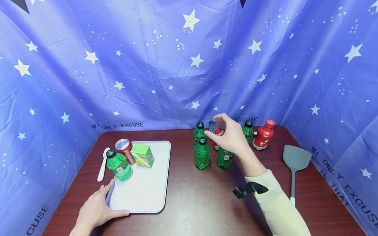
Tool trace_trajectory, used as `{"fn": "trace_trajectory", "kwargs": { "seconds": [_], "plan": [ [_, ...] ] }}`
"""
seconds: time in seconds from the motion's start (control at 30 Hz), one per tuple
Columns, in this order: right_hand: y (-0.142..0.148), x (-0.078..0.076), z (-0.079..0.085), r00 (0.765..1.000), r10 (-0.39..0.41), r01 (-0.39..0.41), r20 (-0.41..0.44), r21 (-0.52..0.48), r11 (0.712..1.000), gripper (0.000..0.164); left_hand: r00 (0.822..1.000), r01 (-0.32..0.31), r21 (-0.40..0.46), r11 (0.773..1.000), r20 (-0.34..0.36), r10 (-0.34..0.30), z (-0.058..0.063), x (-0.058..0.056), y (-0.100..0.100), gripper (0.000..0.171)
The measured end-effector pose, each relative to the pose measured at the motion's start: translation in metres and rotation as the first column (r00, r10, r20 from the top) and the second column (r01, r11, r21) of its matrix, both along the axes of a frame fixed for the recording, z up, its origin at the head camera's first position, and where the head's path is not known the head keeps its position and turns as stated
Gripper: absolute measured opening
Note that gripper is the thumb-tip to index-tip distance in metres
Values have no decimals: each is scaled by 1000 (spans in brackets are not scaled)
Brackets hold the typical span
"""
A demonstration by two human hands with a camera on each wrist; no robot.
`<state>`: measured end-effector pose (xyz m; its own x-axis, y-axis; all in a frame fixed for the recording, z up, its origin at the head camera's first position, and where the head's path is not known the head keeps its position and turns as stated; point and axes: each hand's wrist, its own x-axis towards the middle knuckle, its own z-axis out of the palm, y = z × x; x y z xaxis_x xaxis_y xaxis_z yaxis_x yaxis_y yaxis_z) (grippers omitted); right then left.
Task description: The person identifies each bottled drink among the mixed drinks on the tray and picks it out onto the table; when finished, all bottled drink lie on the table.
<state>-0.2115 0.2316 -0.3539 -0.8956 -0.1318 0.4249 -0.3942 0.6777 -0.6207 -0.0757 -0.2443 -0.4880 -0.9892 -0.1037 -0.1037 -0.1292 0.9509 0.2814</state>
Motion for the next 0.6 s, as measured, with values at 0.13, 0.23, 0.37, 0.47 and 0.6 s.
{"fn": "trace_trajectory", "kwargs": {
  "seconds": [0.13,0.23,0.37,0.47,0.6],
  "plan": [
    [-21,-4,10,998,59,-60,-32,-28,998,50,1000,0,-2,1000,-4,0,-1,0,0,158],
    [-40,-5,17,994,112,-112,-21,-38,993,52,1000,-1,-1,1000,-2,1,0,0,0,158],
    [-64,-6,22,985,170,-170,-5,-65,983,54,1000,0,-1,1000,-2,0,0,-1,0,157],
    [-78,-7,22,977,210,-212,-27,-97,973,55,1000,-1,-2,1000,3,1,1,-1,0,157],
    [-96,-7,20,964,260,-264,-53,-118,957,58,1000,-2,-3,1000,11,2,0,-1,0,158]
  ]
}}
